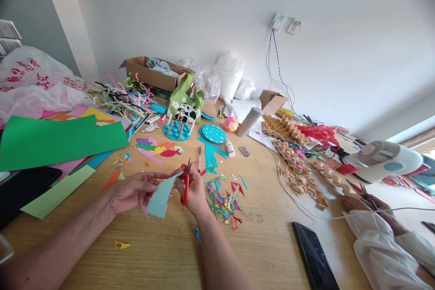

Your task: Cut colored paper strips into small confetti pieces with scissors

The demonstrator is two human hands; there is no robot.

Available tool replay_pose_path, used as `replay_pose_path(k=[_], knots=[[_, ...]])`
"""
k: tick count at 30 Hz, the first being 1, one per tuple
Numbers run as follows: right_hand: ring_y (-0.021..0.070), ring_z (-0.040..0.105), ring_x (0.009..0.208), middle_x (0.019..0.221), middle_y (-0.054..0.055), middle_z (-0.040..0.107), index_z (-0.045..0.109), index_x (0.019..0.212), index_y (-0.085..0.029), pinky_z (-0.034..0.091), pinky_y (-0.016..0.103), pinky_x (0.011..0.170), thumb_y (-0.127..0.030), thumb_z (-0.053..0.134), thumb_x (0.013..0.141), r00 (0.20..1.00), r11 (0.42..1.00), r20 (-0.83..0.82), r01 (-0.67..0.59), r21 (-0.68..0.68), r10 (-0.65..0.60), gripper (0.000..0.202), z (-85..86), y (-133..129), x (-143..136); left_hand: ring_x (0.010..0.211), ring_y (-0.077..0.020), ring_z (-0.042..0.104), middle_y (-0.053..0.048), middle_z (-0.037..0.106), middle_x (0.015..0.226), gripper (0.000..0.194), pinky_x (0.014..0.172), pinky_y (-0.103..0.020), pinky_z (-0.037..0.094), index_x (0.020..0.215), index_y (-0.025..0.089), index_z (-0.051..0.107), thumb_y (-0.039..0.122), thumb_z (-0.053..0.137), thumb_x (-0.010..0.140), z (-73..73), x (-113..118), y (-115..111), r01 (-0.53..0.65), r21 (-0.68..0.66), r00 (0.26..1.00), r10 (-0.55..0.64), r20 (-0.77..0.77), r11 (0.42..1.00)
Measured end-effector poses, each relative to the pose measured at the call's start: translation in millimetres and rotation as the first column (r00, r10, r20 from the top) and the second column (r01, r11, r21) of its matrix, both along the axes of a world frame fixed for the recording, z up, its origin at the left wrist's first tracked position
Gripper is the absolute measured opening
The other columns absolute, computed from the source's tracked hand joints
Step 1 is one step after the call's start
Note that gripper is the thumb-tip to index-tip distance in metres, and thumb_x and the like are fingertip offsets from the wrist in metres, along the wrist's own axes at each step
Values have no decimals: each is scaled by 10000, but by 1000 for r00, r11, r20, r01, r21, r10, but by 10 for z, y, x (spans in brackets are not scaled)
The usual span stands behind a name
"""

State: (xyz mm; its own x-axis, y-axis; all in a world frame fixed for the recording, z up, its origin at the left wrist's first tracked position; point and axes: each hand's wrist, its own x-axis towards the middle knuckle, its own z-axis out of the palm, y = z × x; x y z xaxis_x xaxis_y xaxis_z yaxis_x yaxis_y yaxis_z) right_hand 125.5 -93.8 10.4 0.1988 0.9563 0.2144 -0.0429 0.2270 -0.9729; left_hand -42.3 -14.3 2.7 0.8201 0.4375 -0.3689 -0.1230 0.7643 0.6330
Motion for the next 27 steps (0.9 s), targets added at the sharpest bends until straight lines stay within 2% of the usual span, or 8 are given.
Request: replay_pose_path(k=[2, 4, 7, 12, 17, 20, 25, 27], knots=[[182, 607, 766, 889, 41, 657, 571, 817, -203, 462, 294, 676, -252, 672, 729, 999, 1000, -47, 3, 23, -2, 143, 0, 3, -7, 602, -123, 628, -65, 691, 763, 444, 554, -212, 475, 1024, 124, 654, 55, 742, 593, 7, 23, -22, -61, 30, 998, 61, -9, 998], [201, 616, 873, 1013, 65, 654, 573, 865, -205, 475, 327, 758, -273, 665, 746, 995, 997, -80, 69, 31, -67, 165, 1, 9, -3, 601, -116, 618, -38, 677, 726, 454, 569, -216, 476, 1020, 131, 646, 72, 749, 582, 10, 40, -26, -185, 84, 982, 187, -14, 979], [215, 606, 966, 1095, 90, 641, 583, 899, -192, 452, 371, 869, -315, 639, 787, 981, 986, -92, 168, -11, -169, 176, -5, 22, 17, 635, -125, 618, -19, 666, 712, 479, 587, -224, 481, 1025, 140, 622, 105, 763, 569, 11, 51, -14, -390, 217, 917, 399, 0, 895], [202, 625, 858, 1007, 85, 667, 595, 870, -180, 459, 350, 811, -387, 640, 778, 987, 993, -121, 97, -72, -105, 231, -54, 46, 6, 645, -137, 611, -11, 663, 721, 538, 578, -243, 484, 1076, 149, 567, 182, 772, 580, 12, 56, -2, -528, 386, 832, 551, 59, 756], [124, 553, 661, 733, -14, 601, 581, 786, -182, 435, 249, 633, -299, 745, 650, 985, 984, -128, 99, -151, -118, 243, -50, 39, -63, 638, -137, 605, 7, 650, 705, 569, 579, -250, 485, 1089, 157, 552, 215, 776, 570, 18, 74, -6, -566, 450, 796, 600, 80, 691], [106, 518, 602, 678, -31, 559, 569, 768, -177, 425, 237, 589, -271, 741, 631, 985, 978, -122, 102, -182, -125, 238, -12, 19, -96, 639, -148, 612, 9, 652, 701, 554, 582, -261, 488, 1073, 162, 568, 236, 781, 567, 29, 80, -15, -549, 443, 810, 581, 74, 709], [110, 509, 599, 685, -20, 558, 557, 763, -179, 425, 240, 578, -276, 738, 629, 989, 981, -100, 86, -175, -104, 245, 23, -3, -120, 659, -179, 631, -73, 704, 826, 388, 584, -286, 484, 970, 130, 654, 306, 746, 637, 21, 74, -56, -356, 373, 927, 374, 26, 857], [111, 500, 598, 685, -20, 548, 550, 754, -180, 420, 238, 573, -297, 748, 623, 992, 981, -84, 80, -176, -96, 264, 23, -6, -122, 672, -189, 636, -83, 716, 809, 331, 619, -296, 489, 889, 119, 691, 286, 763, 613, 3, 79, -75, -301, 369, 946, 325, -5, 879]])
